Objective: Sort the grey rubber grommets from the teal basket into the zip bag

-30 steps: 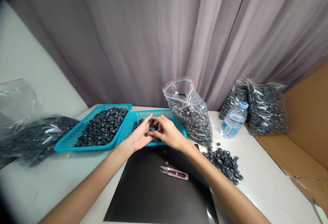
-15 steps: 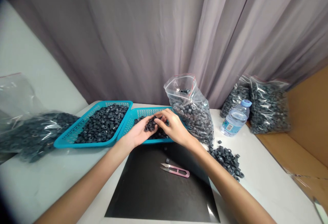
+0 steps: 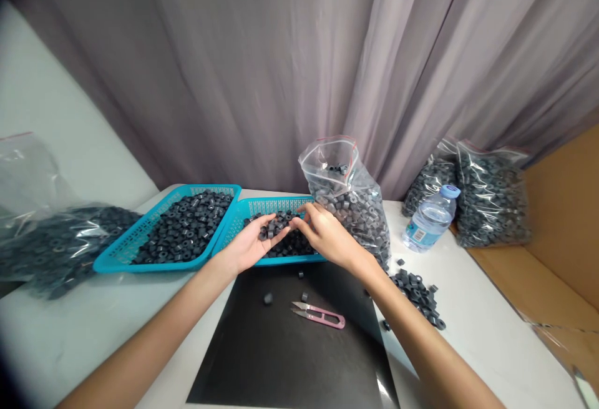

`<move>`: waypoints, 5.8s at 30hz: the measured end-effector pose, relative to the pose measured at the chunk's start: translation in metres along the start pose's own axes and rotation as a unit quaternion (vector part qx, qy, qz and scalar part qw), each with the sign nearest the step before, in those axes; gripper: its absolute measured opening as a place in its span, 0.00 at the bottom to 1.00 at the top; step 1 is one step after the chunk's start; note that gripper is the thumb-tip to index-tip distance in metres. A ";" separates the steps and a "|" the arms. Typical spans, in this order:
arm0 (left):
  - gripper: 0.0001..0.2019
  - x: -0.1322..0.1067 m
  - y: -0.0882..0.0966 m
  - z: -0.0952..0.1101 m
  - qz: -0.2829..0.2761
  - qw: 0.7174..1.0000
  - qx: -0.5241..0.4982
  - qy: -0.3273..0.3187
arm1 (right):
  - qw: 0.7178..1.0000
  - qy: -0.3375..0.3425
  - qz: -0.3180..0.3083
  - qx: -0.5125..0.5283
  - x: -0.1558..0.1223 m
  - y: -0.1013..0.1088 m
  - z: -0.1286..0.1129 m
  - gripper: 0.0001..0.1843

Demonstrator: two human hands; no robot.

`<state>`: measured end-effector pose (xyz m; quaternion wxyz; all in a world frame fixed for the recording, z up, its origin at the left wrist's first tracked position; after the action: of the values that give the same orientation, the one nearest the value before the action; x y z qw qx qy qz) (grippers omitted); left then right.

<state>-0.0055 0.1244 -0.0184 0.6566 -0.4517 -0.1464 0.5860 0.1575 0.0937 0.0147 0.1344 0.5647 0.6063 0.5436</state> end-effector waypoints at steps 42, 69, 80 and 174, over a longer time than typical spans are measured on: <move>0.09 0.007 0.009 0.009 -0.079 0.973 0.216 0.014 | 0.903 0.103 -0.280 0.309 -0.051 -0.036 -0.080 0.04; 0.10 -0.037 -0.033 0.015 -0.187 0.951 0.247 0.013 | 0.966 0.021 0.193 0.168 -0.022 0.013 -0.020 0.08; 0.11 -0.062 -0.051 0.008 -0.162 0.980 0.073 0.093 | 0.963 0.087 0.243 0.075 -0.026 0.035 -0.040 0.13; 0.14 0.021 -0.001 0.024 -0.090 0.657 0.701 -0.262 | 0.944 -0.077 0.210 0.242 -0.027 0.106 0.157 0.16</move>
<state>-0.0168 0.1535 -0.0118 0.7624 0.3301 0.1018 0.5472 0.3453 0.1263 0.0298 -0.0770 0.7349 0.5752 0.3509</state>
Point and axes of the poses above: each hand's wrist, its own x-axis towards the middle knuckle, its own y-axis out of the back of the hand, z = x × y, the point moved 4 cm from there along x, towards the middle knuckle, and after that the axes turned 13 degrees about -x, right-handed, at the moved point
